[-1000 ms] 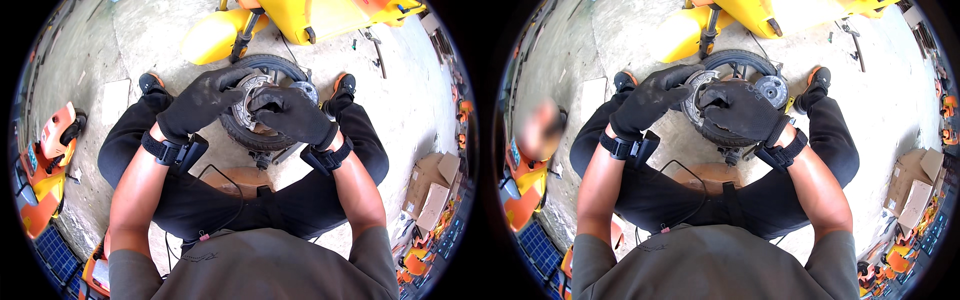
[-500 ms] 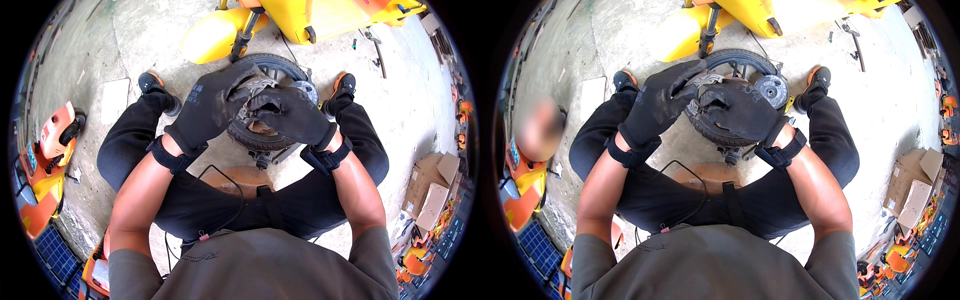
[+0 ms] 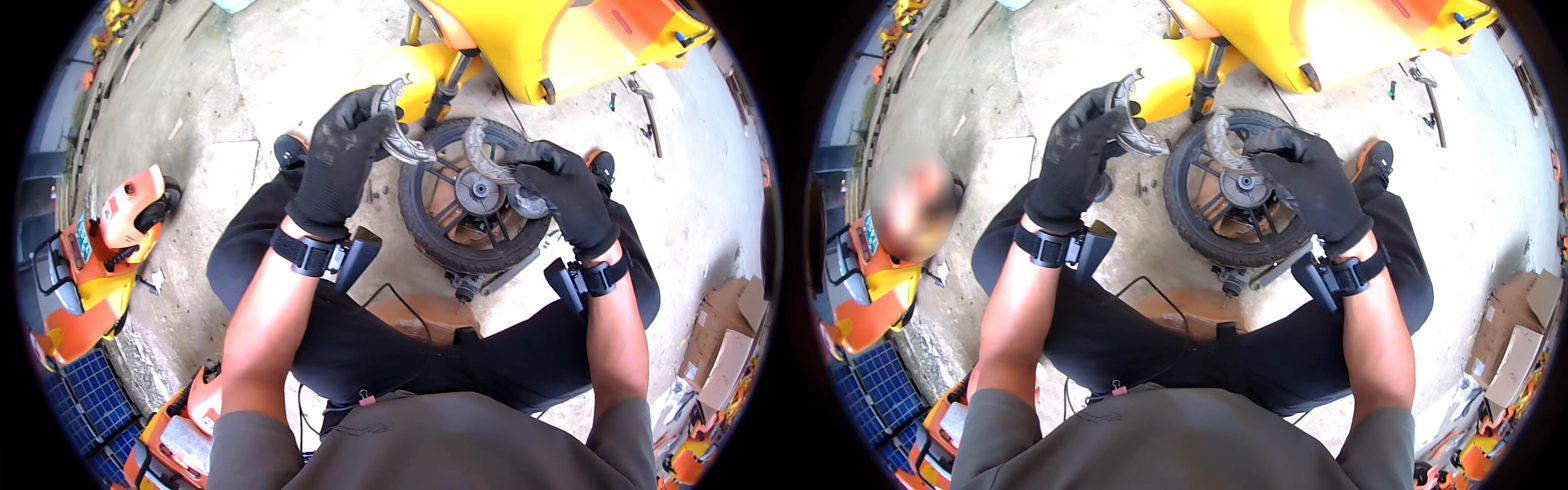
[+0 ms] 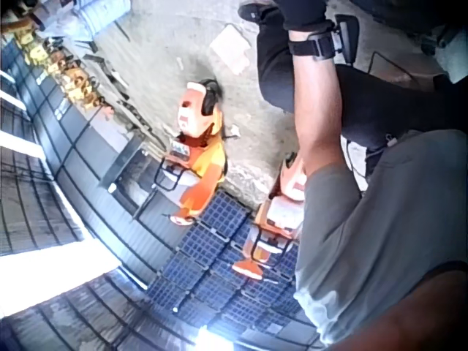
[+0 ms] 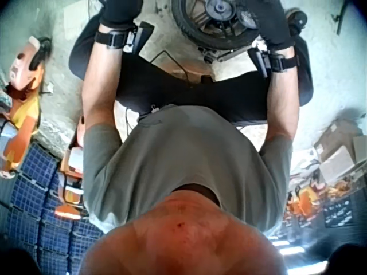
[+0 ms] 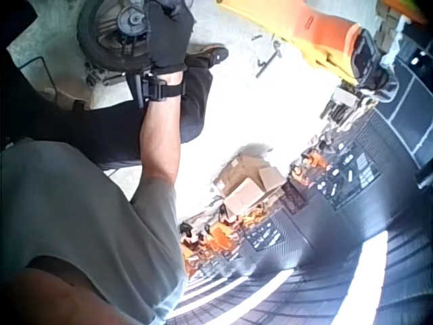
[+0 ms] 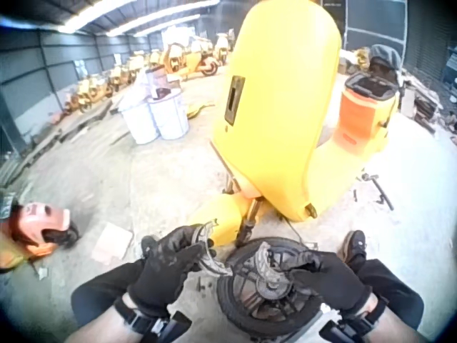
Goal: The person assembles and installs brake shoes onto a brake backing plate, positioning the shoes and springs before placing the entire assembly onto the wheel hub.
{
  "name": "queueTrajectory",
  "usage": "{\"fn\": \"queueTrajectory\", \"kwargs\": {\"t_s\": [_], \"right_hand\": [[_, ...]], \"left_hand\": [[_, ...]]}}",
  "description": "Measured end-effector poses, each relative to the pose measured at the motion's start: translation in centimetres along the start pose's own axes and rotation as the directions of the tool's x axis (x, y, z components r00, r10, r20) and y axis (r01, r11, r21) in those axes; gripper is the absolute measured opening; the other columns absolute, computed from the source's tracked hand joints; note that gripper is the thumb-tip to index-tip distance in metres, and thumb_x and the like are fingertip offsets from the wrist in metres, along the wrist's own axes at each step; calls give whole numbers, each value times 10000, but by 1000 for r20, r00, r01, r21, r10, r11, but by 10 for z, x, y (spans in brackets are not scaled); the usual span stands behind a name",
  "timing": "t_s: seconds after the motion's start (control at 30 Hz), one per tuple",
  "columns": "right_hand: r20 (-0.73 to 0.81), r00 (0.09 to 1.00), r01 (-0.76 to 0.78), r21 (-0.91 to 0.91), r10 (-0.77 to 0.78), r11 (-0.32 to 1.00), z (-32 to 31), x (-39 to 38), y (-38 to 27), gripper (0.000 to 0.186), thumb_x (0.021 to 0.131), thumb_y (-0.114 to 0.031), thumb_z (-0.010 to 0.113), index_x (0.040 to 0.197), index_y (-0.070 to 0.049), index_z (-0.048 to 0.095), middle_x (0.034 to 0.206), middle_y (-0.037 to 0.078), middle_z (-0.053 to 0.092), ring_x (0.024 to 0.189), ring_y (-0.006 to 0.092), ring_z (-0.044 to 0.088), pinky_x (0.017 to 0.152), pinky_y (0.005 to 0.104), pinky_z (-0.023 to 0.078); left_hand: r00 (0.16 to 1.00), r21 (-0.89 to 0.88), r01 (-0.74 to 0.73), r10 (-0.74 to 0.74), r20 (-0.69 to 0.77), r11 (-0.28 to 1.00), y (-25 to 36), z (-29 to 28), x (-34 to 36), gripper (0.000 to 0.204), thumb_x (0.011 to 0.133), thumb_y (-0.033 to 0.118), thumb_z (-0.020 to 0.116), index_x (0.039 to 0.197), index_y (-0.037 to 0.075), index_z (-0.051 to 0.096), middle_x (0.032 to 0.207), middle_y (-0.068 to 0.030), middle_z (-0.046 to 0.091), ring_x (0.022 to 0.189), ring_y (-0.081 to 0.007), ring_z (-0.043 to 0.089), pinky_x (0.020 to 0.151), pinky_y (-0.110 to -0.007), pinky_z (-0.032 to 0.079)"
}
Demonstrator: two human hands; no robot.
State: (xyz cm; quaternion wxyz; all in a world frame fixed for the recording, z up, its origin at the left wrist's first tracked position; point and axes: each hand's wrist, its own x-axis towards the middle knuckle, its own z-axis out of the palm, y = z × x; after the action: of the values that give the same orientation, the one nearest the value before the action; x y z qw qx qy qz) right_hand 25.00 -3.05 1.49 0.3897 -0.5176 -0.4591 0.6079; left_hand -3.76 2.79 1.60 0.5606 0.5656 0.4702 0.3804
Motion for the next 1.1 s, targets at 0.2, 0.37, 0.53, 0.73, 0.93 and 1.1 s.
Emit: {"fn": "queueTrajectory", "kwargs": {"t_s": [0.2, 0.37, 0.53, 0.73, 0.93, 1.1], "right_hand": [[-81, 996, -24, 6, 24, 1000, 0, 1, -5, 251, 919, -24, 582, 1146, 56, 655, 979, 39, 676, 793, 39, 579, 693, 194, 478], [-57, 998, 8, 10, -8, 1000, -5, -1, -7, 261, 929, -50, 580, 1157, 57, 650, 1003, 46, 681, 841, 56, 597, 738, 203, 487], [-63, 997, 46, -23, -47, 999, -8, -1, -8, 266, 937, -56, 567, 1163, 55, 651, 1065, 60, 690, 917, 72, 608, 817, 209, 486], [-97, 994, 35, -57, -40, 998, -10, -1, -4, 250, 940, -60, 569, 1144, 51, 662, 987, 37, 690, 818, 49, 585, 717, 202, 484], [-91, 992, 81, -80, -88, 994, -9, -3, -6, 250, 936, -65, 574, 1141, 45, 667, 961, 33, 685, 797, 41, 576, 692, 200, 478], [-110, 993, 24, -97, -35, 995, -12, 1, 1, 244, 928, -82, 592, 1123, 43, 669, 937, 34, 688, 802, 51, 587, 711, 215, 488]], "left_hand": [[996, -207, 19, -35, -76, 978, -1, 4, 2, 319, 955, 114, 586, 1243, -23, 594, 1013, -59, 676, 844, -84, 639, 738, -215, 527], [997, -49, -38, 35, -62, 998, 3, 7, 0, 340, 964, 133, 580, 1272, -13, 574, 1050, -64, 671, 912, -105, 643, 773, -232, 524], [999, -89, 31, -34, -36, 996, -4, 7, 0, 336, 958, 127, 585, 1266, -9, 577, 1024, -55, 667, 911, -106, 640, 793, -241, 531], [1000, 24, 31, -31, -2, 999, -21, 7, 8, 249, 924, 74, 623, 1149, -33, 625, 930, -37, 656, 818, -79, 611, 720, -235, 534], [994, 186, -36, 55, -95, 982, -82, -5, 22, 220, 843, 95, 700, 1027, -16, 649, 850, -99, 674, 743, -184, 640, 673, -312, 522], [985, 822, 168, -66, -157, 544, -143, -28, 17, 210, 803, 202, 668, 939, 43, 690, 925, -208, 699, 918, -388, 666, 803, -458, 524]]}}
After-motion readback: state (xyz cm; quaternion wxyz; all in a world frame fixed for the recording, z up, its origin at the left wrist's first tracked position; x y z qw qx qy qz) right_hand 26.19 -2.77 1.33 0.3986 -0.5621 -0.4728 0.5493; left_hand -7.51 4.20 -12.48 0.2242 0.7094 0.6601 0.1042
